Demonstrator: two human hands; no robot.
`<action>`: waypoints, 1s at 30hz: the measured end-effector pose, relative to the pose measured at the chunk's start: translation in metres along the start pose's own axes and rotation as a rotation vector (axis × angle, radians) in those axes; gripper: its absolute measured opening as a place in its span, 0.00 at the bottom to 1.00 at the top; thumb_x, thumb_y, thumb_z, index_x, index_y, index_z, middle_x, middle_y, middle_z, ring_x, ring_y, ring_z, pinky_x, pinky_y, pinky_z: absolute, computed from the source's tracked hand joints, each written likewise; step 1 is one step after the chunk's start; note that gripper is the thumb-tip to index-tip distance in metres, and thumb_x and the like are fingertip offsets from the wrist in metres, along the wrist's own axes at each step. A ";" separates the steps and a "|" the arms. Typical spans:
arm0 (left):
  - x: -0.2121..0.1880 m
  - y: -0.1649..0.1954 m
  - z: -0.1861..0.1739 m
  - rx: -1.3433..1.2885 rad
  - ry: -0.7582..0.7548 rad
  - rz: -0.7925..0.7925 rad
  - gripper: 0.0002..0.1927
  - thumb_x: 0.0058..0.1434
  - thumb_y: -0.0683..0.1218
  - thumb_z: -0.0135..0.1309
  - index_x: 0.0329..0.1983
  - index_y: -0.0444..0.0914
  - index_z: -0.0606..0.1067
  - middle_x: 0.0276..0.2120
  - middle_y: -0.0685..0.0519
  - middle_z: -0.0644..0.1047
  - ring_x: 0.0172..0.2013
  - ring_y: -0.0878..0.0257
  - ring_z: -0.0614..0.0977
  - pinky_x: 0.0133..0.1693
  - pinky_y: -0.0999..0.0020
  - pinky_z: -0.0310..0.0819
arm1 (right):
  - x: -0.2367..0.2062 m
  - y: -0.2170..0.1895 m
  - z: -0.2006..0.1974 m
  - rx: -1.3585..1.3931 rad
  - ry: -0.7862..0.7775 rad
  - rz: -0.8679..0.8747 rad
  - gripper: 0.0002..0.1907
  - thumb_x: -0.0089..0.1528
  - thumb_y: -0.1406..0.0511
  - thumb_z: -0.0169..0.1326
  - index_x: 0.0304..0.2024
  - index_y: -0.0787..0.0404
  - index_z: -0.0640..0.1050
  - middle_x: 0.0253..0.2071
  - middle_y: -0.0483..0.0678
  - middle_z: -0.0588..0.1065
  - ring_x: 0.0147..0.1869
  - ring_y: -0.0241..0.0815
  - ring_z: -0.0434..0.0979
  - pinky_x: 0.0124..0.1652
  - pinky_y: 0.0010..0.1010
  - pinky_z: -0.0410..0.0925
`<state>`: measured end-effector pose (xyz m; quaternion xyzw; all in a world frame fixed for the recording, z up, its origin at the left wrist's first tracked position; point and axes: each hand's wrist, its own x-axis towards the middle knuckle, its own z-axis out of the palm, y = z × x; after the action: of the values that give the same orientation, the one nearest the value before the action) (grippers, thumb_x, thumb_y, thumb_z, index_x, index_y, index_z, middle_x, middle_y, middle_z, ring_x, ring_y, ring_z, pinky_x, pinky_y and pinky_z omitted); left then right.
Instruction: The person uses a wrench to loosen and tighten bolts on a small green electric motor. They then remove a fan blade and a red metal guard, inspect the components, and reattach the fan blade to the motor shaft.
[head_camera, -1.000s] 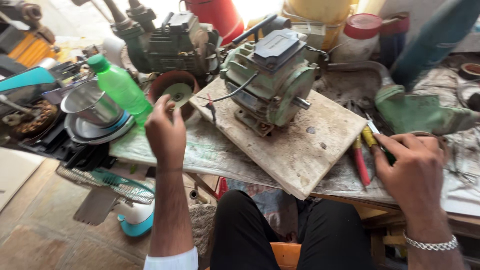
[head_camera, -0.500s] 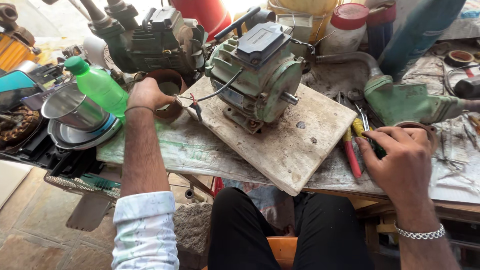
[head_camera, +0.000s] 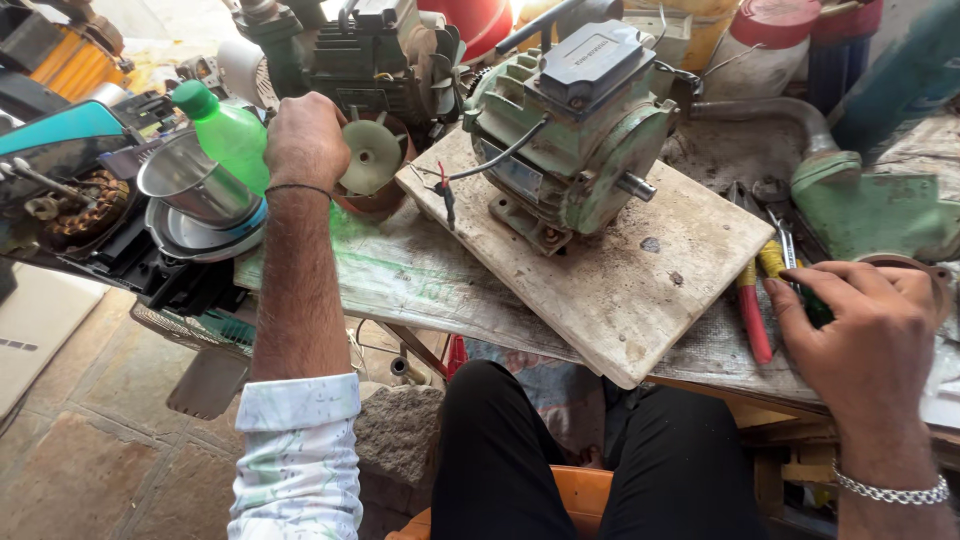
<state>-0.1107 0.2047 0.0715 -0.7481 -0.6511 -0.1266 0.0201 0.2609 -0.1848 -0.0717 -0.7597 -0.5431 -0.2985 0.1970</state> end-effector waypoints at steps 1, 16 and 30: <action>0.000 -0.001 -0.001 -0.021 -0.006 -0.009 0.17 0.55 0.39 0.64 0.43 0.54 0.86 0.48 0.45 0.80 0.48 0.49 0.82 0.47 0.56 0.78 | -0.001 0.001 0.001 -0.006 -0.005 0.001 0.11 0.70 0.55 0.66 0.44 0.54 0.85 0.46 0.41 0.81 0.50 0.39 0.72 0.54 0.26 0.63; -0.022 -0.009 -0.022 -0.049 0.245 0.172 0.12 0.57 0.39 0.63 0.42 0.46 0.86 0.39 0.45 0.84 0.38 0.51 0.86 0.45 0.58 0.79 | 0.000 0.004 0.001 0.002 -0.016 -0.007 0.10 0.70 0.56 0.66 0.44 0.55 0.85 0.46 0.40 0.81 0.50 0.37 0.73 0.54 0.27 0.63; -0.138 -0.017 0.002 -1.260 -0.496 0.323 0.17 0.56 0.36 0.61 0.50 0.33 0.80 0.35 0.50 0.84 0.34 0.68 0.84 0.38 0.72 0.82 | 0.003 -0.006 -0.009 0.034 0.000 0.006 0.10 0.69 0.58 0.69 0.43 0.56 0.85 0.45 0.42 0.81 0.50 0.41 0.73 0.55 0.30 0.64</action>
<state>-0.1432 0.0742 0.0380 -0.7115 -0.3193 -0.3013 -0.5487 0.2535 -0.1866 -0.0634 -0.7577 -0.5459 -0.2887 0.2110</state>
